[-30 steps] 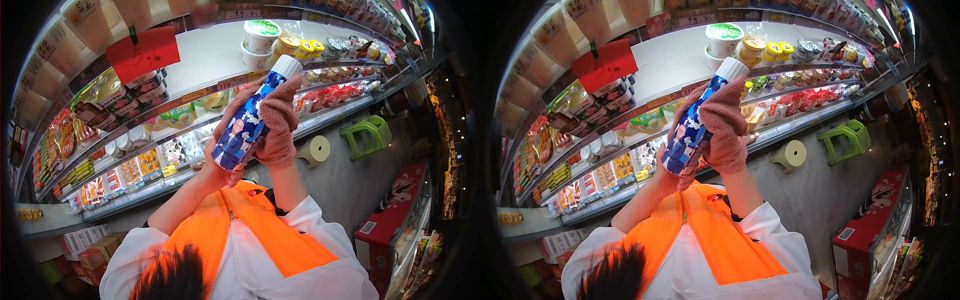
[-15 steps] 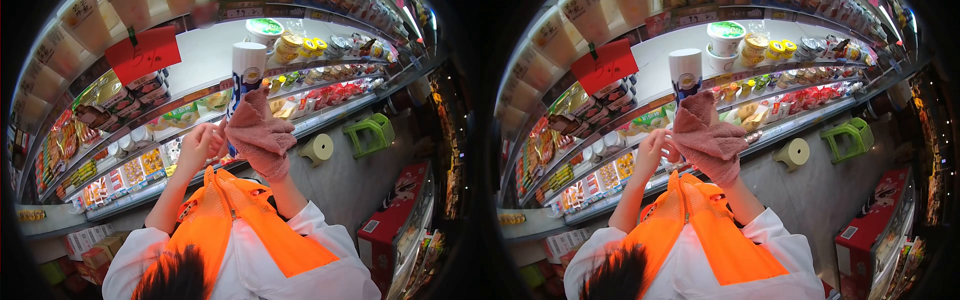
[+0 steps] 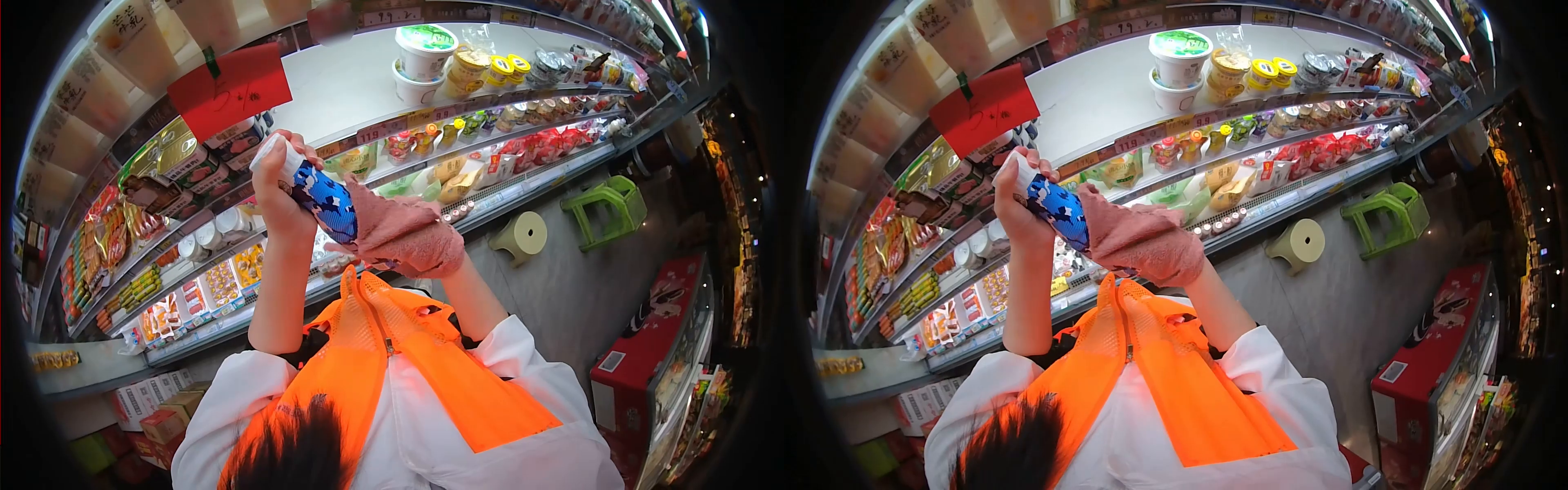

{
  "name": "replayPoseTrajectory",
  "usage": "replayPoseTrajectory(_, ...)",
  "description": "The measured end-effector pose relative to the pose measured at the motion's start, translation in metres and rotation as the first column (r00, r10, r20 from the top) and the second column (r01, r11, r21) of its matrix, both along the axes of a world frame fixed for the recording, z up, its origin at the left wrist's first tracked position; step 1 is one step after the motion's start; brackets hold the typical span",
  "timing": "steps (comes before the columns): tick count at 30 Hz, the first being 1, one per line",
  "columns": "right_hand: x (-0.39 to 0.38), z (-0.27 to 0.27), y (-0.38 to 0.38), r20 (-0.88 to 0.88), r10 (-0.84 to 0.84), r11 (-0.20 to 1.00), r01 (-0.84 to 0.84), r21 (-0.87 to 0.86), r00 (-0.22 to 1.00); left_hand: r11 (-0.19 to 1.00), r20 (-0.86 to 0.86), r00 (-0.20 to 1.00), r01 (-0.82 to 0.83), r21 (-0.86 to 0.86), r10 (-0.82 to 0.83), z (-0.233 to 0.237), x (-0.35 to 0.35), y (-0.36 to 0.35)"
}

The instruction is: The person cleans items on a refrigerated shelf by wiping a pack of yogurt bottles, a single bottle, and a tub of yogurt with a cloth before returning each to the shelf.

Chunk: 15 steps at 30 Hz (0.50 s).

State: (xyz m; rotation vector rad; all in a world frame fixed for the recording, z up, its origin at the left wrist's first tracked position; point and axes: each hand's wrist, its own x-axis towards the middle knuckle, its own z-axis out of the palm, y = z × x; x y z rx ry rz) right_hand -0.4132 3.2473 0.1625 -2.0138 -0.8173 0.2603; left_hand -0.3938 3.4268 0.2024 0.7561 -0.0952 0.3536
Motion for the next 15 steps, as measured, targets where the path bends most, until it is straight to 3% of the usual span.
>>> replayPoseTrajectory(1,0.002,-0.004,0.010,0.025,-0.029,0.995,0.027,0.099,0.999,1.000,0.035,0.999,0.015,-0.007,-0.015,-0.002,-0.001,0.004)
replayPoseTrajectory(2,-0.003,-0.003,0.011,-0.171,-0.091,0.938,0.142,0.317,0.981,0.999,0.070,0.997,0.030,-0.014,-0.029,-0.003,-0.002,0.006)
replayPoseTrajectory(3,-0.008,0.004,0.014,-0.344,-0.102,0.808,0.279,0.519,0.934,1.000,0.097,0.995,-0.002,-0.001,0.002,-0.005,-0.003,0.007)
replayPoseTrajectory(4,-0.006,-0.008,0.014,-0.056,-0.273,0.827,0.263,0.497,0.961,0.998,0.169,0.985,-0.040,0.043,0.032,-0.005,-0.005,0.005)
replayPoseTrajectory(5,-0.004,-0.030,0.016,0.241,-0.404,0.845,0.259,0.468,0.882,0.993,0.239,0.969,-0.080,0.084,0.058,-0.005,-0.008,0.001)
replayPoseTrajectory(7,-0.007,-0.023,0.021,0.482,-0.430,0.887,0.258,0.383,0.763,0.957,0.380,0.920,-0.187,0.223,0.091,-0.010,-0.014,-0.007)
replayPoseTrajectory(9,-0.001,-0.023,0.018,0.059,-0.321,0.916,0.293,0.275,0.945,0.919,0.489,0.870,-0.244,0.310,0.067,-0.018,-0.018,-0.015)
replayPoseTrajectory(10,0.000,-0.021,0.018,-0.171,-0.255,0.932,0.289,0.218,0.952,0.894,0.527,0.849,-0.267,0.360,0.041,-0.023,-0.021,-0.015)
replayPoseTrajectory(12,-0.007,-0.024,0.017,-0.091,-0.288,0.944,0.298,0.138,0.953,0.752,0.572,0.819,-0.350,0.559,-0.044,-0.040,-0.026,-0.014)
replayPoseTrajectory(14,-0.003,-0.055,0.013,0.018,-0.293,0.951,0.289,0.107,0.956,0.641,0.637,0.754,-0.413,0.647,-0.158,-0.052,-0.035,-0.014)
replayPoseTrajectory(15,0.002,-0.069,0.016,0.047,-0.319,0.948,0.319,0.002,0.947,0.634,0.646,0.726,-0.387,0.669,-0.238,-0.055,-0.038,-0.014)
